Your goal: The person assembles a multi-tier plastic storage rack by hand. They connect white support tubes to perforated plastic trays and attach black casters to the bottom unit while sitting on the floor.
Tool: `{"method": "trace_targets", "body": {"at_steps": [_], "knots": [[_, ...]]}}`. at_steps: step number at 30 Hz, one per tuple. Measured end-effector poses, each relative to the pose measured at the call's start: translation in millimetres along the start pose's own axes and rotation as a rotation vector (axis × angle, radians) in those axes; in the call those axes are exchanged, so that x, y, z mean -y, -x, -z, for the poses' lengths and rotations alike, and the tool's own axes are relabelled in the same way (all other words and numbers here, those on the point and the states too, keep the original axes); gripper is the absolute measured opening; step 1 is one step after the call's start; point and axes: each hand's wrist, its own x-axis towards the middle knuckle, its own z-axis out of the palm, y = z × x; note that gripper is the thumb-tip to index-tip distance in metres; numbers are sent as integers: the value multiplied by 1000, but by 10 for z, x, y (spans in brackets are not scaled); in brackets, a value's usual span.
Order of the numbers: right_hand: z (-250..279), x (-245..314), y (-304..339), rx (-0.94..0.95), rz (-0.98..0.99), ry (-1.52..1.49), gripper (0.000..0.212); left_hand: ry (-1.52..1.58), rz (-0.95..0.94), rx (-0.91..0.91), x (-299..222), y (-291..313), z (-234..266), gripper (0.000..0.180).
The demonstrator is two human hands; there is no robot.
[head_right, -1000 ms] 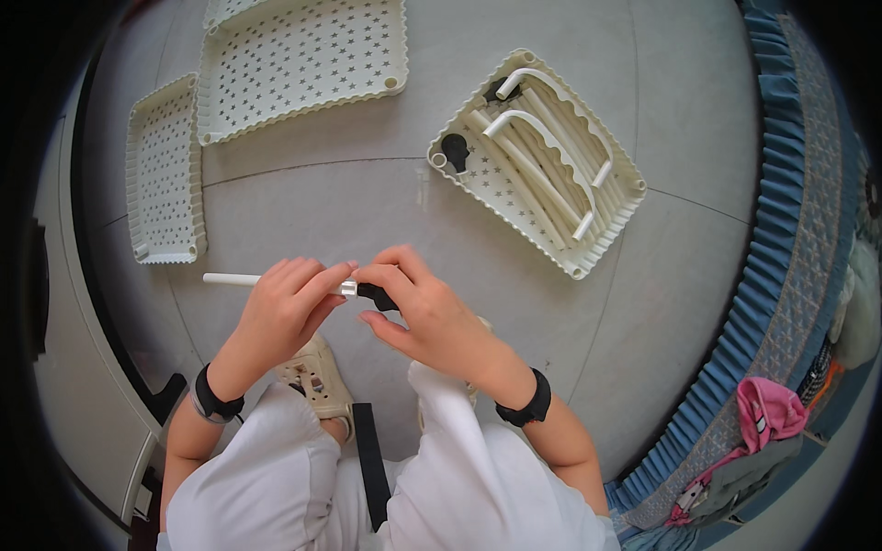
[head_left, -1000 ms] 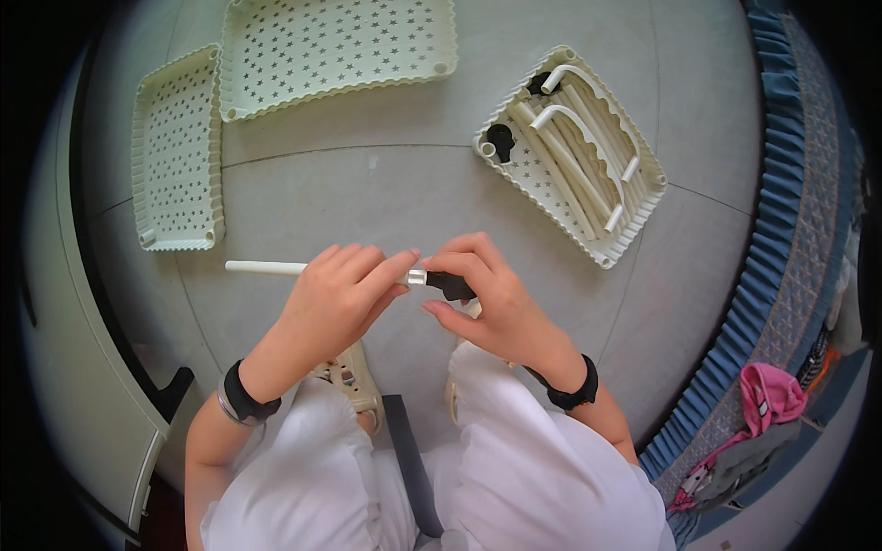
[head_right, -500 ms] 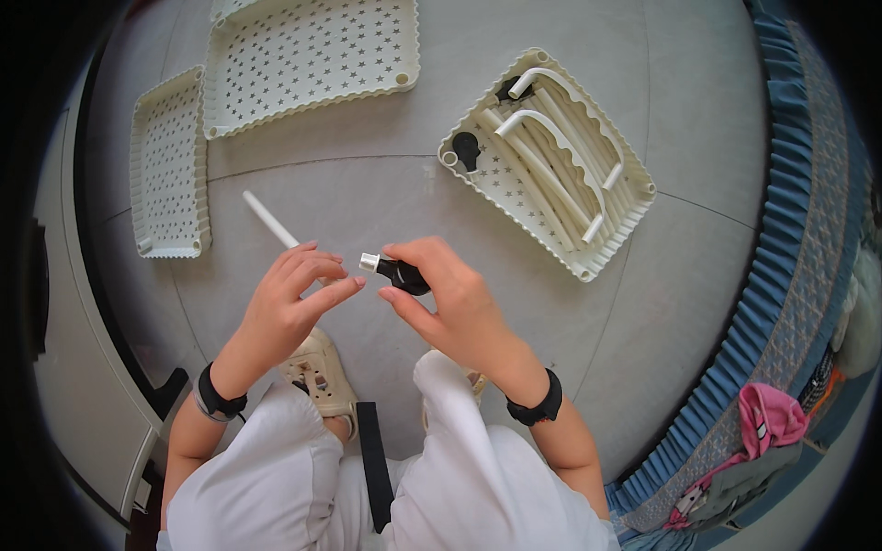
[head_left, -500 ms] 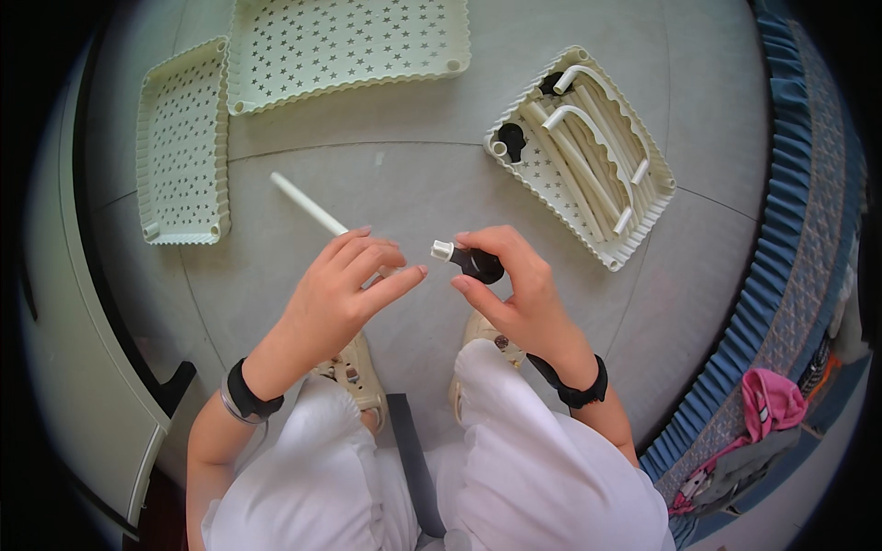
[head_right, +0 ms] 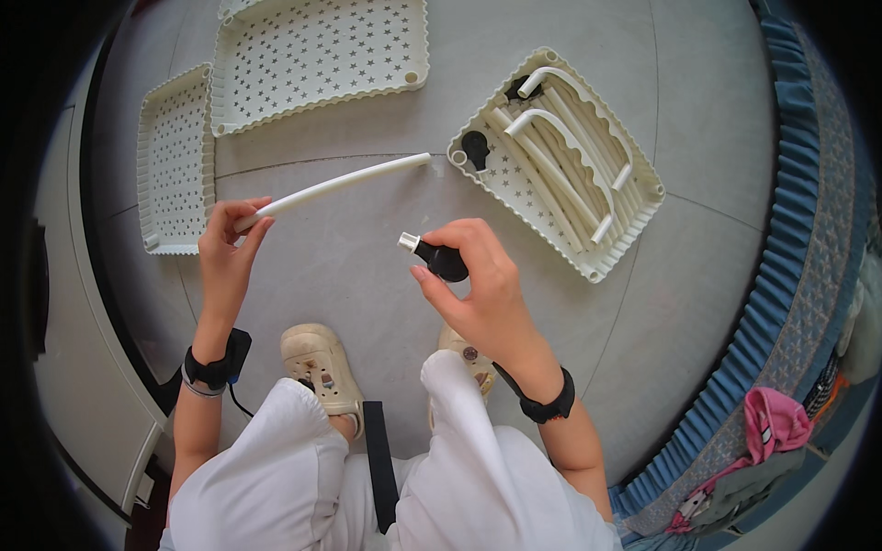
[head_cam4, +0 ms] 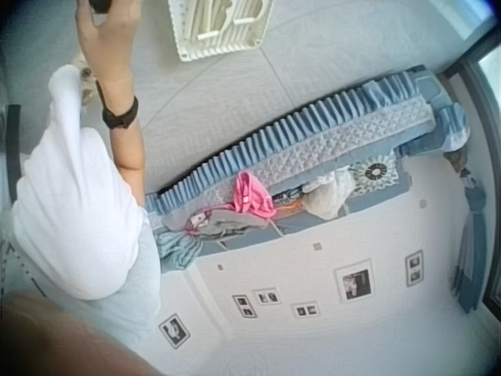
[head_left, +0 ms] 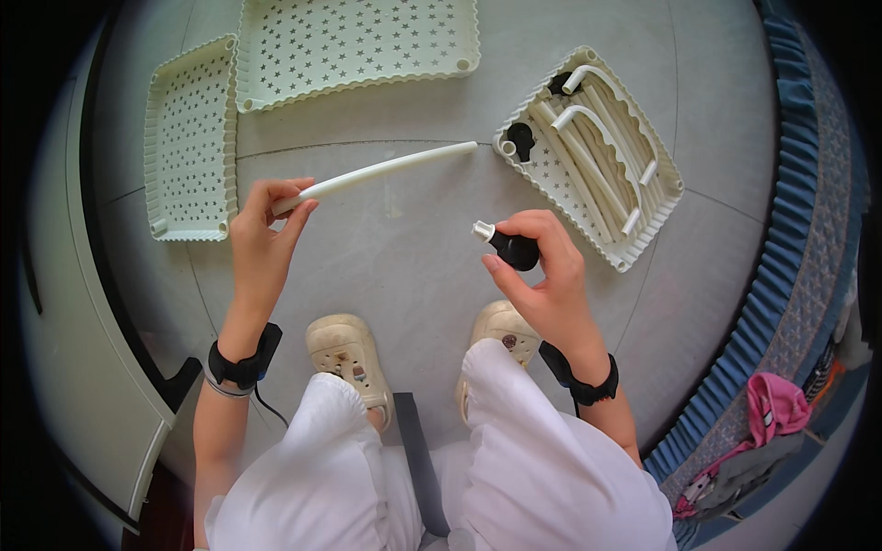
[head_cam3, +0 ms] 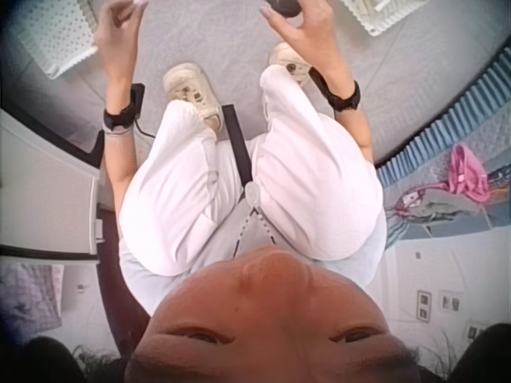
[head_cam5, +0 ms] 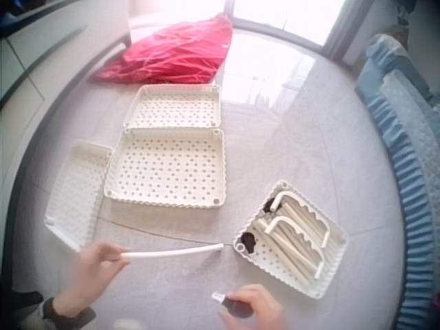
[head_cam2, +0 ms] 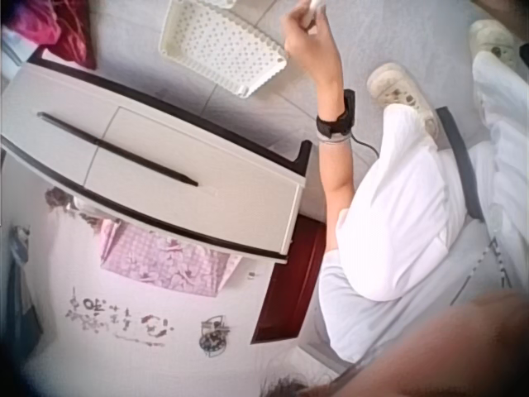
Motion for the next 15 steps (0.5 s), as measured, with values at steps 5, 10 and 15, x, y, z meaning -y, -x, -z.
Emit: {"method": "trace_targets", "body": {"at_steps": [5, 10, 15], "knots": [[-32, 10, 6, 11, -37, -4, 27, -398, -125, 111, 376, -38, 22, 18], [-42, 15, 25, 10, -87, -23, 26, -637, -208, 150, 563, -24, -34, 17], [-27, 27, 49, 13, -148, 1, 22, -515, -160, 126, 560, -1, -61, 12]]}}
